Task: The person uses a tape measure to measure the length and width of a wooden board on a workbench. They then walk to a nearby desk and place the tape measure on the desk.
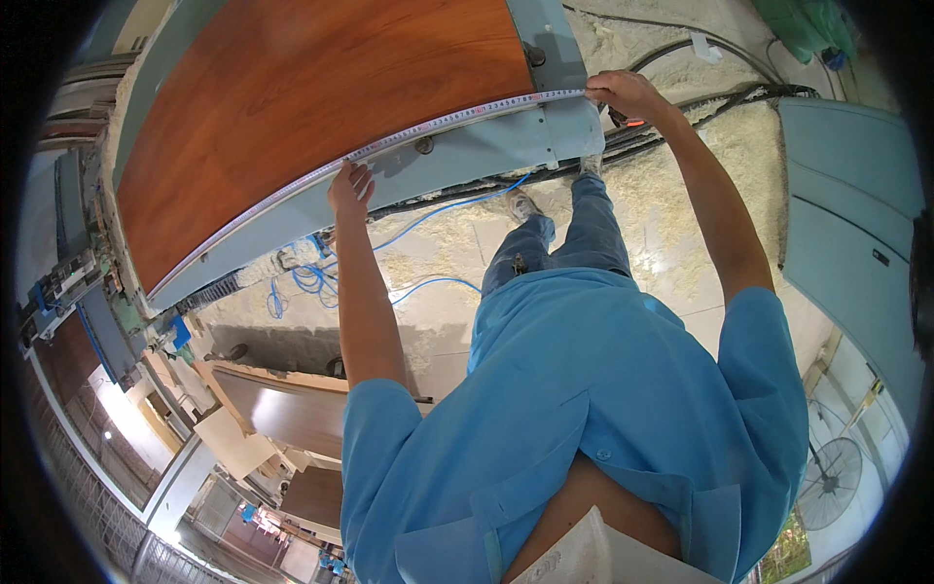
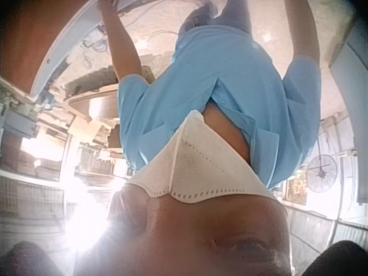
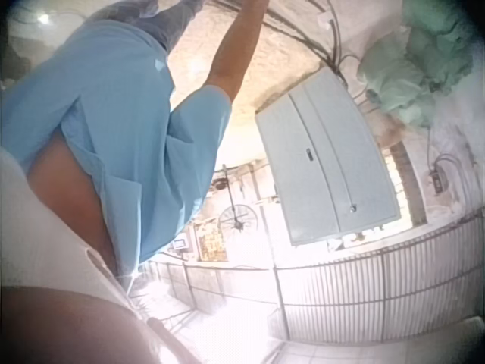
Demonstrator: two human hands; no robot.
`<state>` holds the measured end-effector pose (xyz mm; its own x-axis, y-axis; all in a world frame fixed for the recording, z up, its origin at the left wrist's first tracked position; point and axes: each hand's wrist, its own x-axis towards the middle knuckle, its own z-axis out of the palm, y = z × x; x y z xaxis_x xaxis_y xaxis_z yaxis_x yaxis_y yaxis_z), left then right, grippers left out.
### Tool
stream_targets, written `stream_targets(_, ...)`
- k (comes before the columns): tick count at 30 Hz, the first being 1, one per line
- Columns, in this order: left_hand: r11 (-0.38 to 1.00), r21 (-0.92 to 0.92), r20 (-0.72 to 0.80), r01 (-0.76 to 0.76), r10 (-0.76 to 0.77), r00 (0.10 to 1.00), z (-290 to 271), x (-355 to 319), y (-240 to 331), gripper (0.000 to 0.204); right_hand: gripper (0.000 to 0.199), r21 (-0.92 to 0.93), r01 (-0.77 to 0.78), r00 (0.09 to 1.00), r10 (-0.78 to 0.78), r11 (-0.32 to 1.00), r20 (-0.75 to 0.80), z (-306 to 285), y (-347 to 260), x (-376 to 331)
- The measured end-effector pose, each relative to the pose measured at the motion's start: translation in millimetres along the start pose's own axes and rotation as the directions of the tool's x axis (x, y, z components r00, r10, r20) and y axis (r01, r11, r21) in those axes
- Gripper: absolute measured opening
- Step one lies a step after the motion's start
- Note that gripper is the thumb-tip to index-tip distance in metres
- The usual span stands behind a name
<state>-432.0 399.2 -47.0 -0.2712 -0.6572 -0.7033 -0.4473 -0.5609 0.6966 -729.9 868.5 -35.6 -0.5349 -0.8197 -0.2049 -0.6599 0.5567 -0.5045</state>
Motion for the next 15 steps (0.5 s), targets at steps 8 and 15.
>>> stream_targets(8,1.000,0.000,-0.004,-0.021,0.021,1.000,1.3,-0.6,-1.8,0.033,0.027,-0.007,0.002,1.000,-0.002,1.000,-0.008,2.9,2.6,0.1)
stream_targets(15,1.000,-0.014,-0.008,-0.020,0.020,1.000,2.5,0.1,-1.7,0.033,0.027,0.008,-0.006,1.000,0.006,1.000,0.008,-0.6,-0.4,-0.2)
